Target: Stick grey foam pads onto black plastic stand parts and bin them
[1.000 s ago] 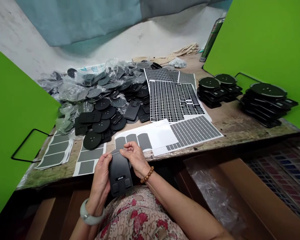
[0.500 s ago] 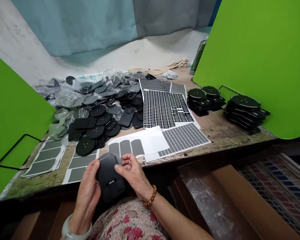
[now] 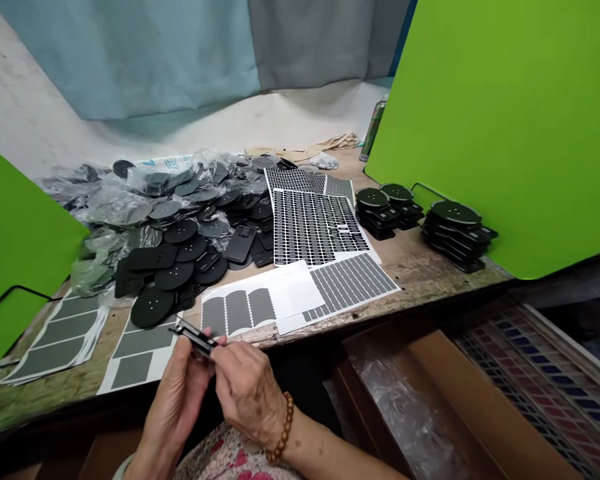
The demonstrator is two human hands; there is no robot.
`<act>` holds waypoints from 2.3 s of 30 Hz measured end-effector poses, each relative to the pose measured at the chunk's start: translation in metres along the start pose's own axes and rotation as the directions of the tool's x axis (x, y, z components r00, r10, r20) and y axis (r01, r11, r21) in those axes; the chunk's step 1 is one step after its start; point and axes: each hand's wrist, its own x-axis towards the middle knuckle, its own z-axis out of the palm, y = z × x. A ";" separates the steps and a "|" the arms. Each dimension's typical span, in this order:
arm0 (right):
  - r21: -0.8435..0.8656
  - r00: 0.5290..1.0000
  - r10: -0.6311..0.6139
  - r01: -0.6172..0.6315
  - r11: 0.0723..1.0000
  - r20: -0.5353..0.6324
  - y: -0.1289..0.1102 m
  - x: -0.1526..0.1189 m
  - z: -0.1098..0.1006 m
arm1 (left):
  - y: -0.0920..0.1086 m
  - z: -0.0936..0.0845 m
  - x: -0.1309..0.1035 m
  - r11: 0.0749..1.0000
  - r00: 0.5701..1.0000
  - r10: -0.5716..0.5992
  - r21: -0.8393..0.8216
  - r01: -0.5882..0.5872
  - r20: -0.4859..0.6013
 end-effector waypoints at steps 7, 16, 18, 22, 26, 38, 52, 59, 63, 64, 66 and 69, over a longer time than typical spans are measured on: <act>0.053 0.972 -0.039 0.027 0.998 0.230 0.014 0.011 -0.047 | 0.004 -0.001 0.012 0.986 0.988 -0.153 -0.064 0.152 -0.011; -0.488 0.974 0.225 -0.214 0.846 -0.037 0.104 0.055 -0.141 | 0.000 -0.004 0.017 0.924 0.916 -0.304 -0.152 0.350 0.260; -0.656 0.946 0.323 -0.263 0.707 -0.031 0.128 0.060 -0.165 | -0.001 -0.010 0.021 0.924 0.921 -0.295 -0.171 0.343 0.256; -0.783 0.899 0.433 -0.223 0.581 0.065 0.154 0.059 -0.197 | -0.004 -0.019 0.030 0.921 0.923 -0.296 -0.183 0.344 0.247; -0.806 0.891 0.438 -0.173 0.566 0.116 0.162 0.056 -0.209 | -0.005 -0.016 0.033 0.929 0.930 -0.296 -0.159 0.334 0.220; -0.833 0.857 0.508 -0.214 0.510 0.091 0.144 0.075 -0.230 | -0.007 -0.018 0.035 0.942 0.935 -0.290 -0.110 0.316 0.204; -0.459 0.947 0.252 -0.317 0.830 -0.198 -0.018 0.032 -0.267 | -0.007 -0.018 0.036 0.938 0.933 -0.304 -0.112 0.329 0.194; 0.181 0.782 0.514 -0.482 0.857 -0.353 0.062 0.072 -0.216 | -0.007 -0.018 0.037 0.933 0.931 -0.307 -0.128 0.335 0.199; 0.049 0.698 0.574 -0.617 0.786 -0.429 0.139 0.084 -0.167 | -0.006 -0.017 0.036 0.935 0.933 -0.311 -0.120 0.335 0.181; 0.028 0.693 0.575 -0.628 0.778 -0.435 0.151 0.083 -0.158 | -0.005 -0.017 0.036 0.936 0.933 -0.308 -0.118 0.332 0.184; 0.005 0.695 0.577 -0.637 0.770 -0.429 0.164 0.079 -0.150 | -0.005 -0.018 0.035 0.936 0.933 -0.304 -0.119 0.330 0.195; -0.008 0.712 0.578 -0.633 0.774 -0.399 0.167 0.066 -0.152 | -0.005 -0.019 0.035 0.935 0.930 -0.305 -0.124 0.333 0.203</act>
